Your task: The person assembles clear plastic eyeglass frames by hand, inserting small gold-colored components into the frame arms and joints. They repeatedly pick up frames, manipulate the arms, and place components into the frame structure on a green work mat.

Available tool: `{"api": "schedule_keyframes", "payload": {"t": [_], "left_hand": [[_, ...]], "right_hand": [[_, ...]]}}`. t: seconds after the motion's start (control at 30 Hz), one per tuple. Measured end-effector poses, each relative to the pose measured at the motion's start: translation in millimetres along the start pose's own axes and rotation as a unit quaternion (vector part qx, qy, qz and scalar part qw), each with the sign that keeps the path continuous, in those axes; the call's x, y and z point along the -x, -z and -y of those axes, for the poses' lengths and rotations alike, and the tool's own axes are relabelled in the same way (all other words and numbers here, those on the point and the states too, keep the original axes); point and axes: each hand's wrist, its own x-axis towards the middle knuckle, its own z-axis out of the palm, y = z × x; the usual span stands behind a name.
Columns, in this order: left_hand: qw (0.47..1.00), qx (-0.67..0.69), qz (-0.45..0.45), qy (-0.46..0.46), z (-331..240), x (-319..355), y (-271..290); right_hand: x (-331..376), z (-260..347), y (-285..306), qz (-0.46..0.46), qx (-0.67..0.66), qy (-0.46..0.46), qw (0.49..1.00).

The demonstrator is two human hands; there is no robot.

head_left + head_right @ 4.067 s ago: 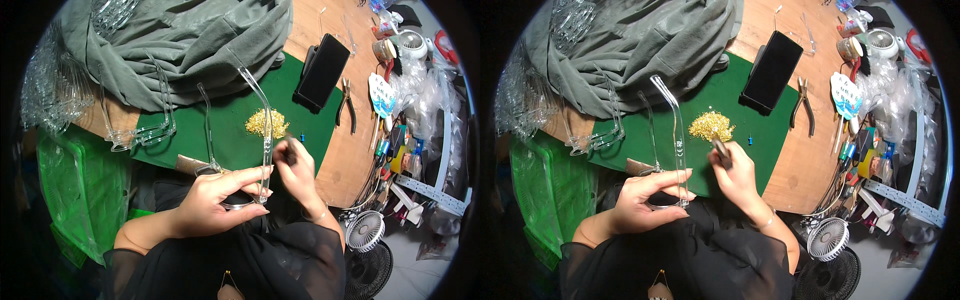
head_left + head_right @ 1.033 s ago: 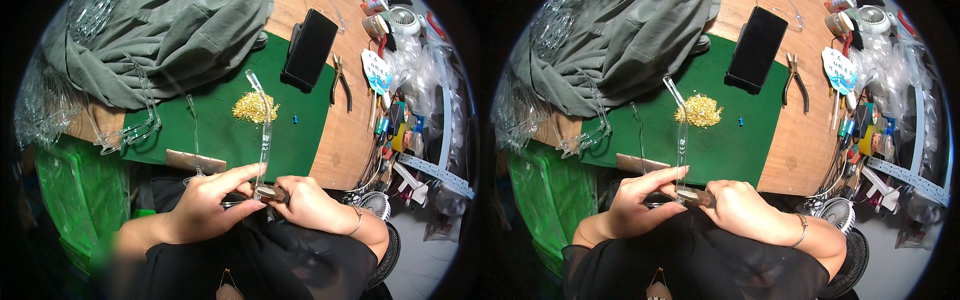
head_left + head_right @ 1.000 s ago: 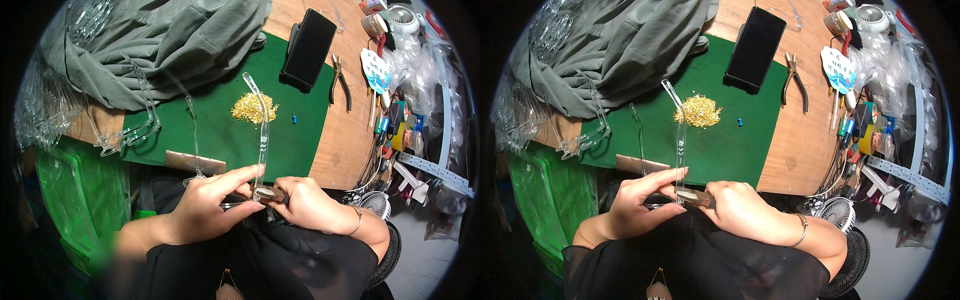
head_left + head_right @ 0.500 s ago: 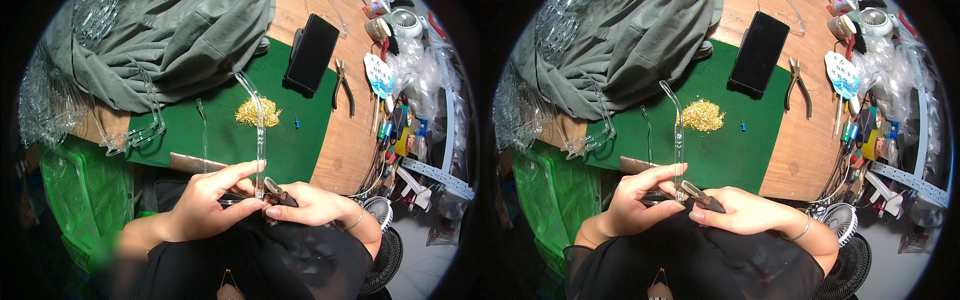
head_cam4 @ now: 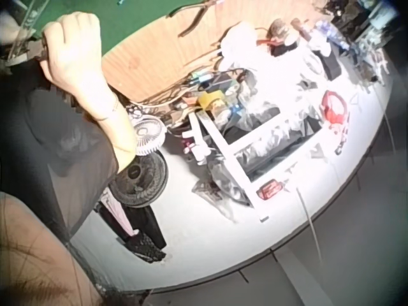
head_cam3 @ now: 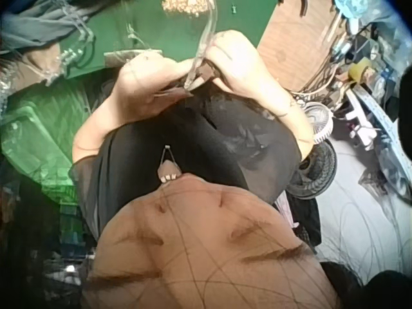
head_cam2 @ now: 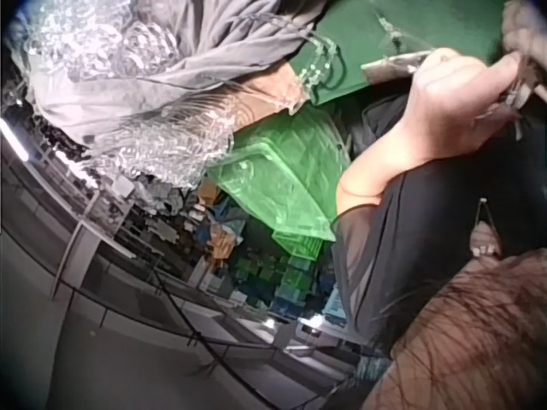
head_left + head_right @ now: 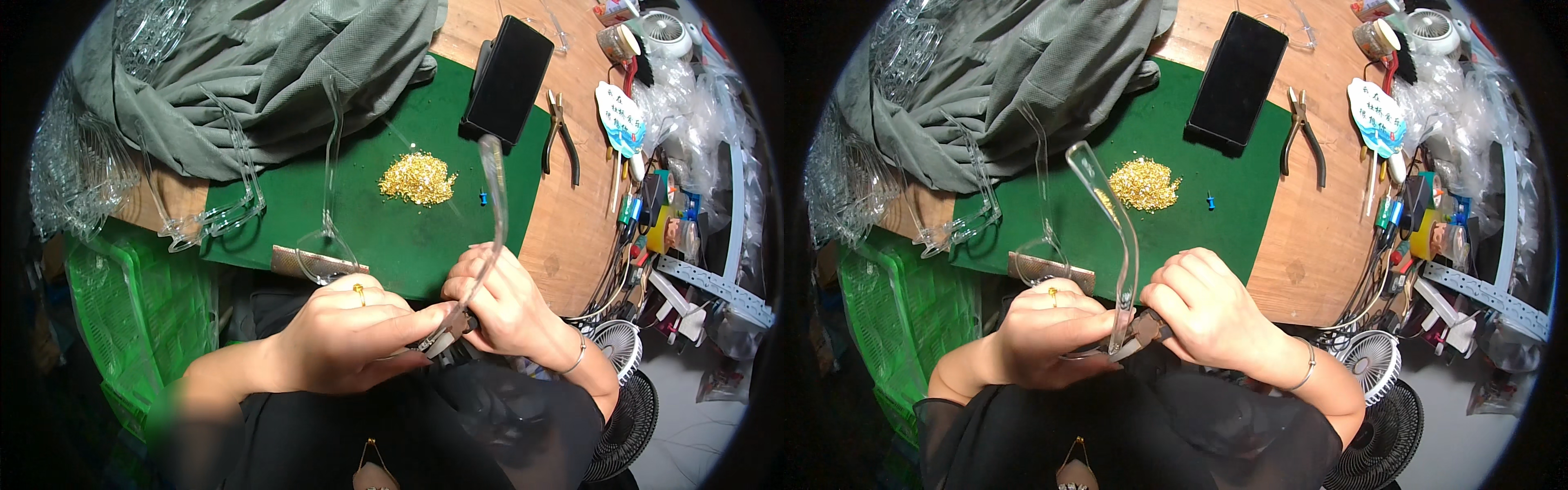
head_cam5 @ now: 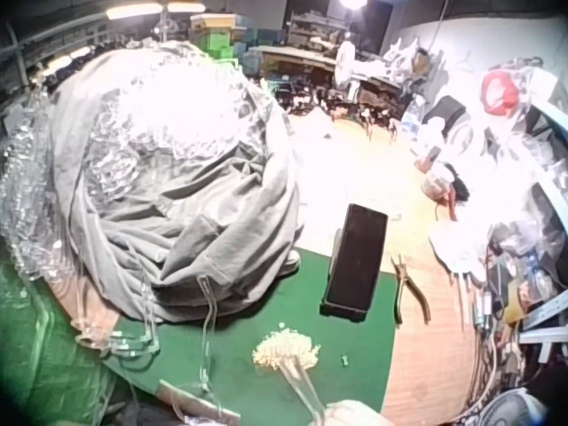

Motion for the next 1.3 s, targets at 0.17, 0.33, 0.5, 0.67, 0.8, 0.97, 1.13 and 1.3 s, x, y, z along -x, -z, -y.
{"api": "schedule_keyframes", "payload": {"t": [0.17,0.33,0.5,0.67,0.8,0.97,1.13,1.3], "left_hand": [[0.999,-0.039,0.020,-0.029,-0.2,-4.5,4.4],[0.990,-0.116,-0.006,-0.084,1.9,-4.2,-1.9],[0.980,-0.172,0.011,-0.100,1.7,-2.7,-3.5],[0.973,-0.184,0.061,-0.125,11.5,-0.3,0.0],[0.986,-0.107,0.014,-0.130,19.4,-1.7,-1.5],[0.998,-0.026,0.015,-0.061,14.6,-1.8,4.8],[0.998,0.051,0.009,-0.017,15.0,-3.7,11.9],[0.995,0.095,0.002,0.015,19.4,-8.9,8.4]], "right_hand": [[3.6,-3.2,-3.6,-0.005,0.018,0.021,1.000],[7.7,-3.9,-5.3,-0.002,0.050,0.025,0.998],[12.2,-6.3,-10.8,0.005,0.044,0.019,0.999],[14.0,-3.4,-15.3,0.032,0.031,-0.008,0.999],[9.1,0.8,-8.7,0.061,-0.002,-0.042,0.997],[3.3,-1.0,5.5,0.109,-0.181,-0.105,0.972],[16.1,-17.0,2.5,0.111,-0.277,-0.212,0.931],[19.1,-33.5,-34.6,-0.007,-0.303,-0.274,0.913]]}}
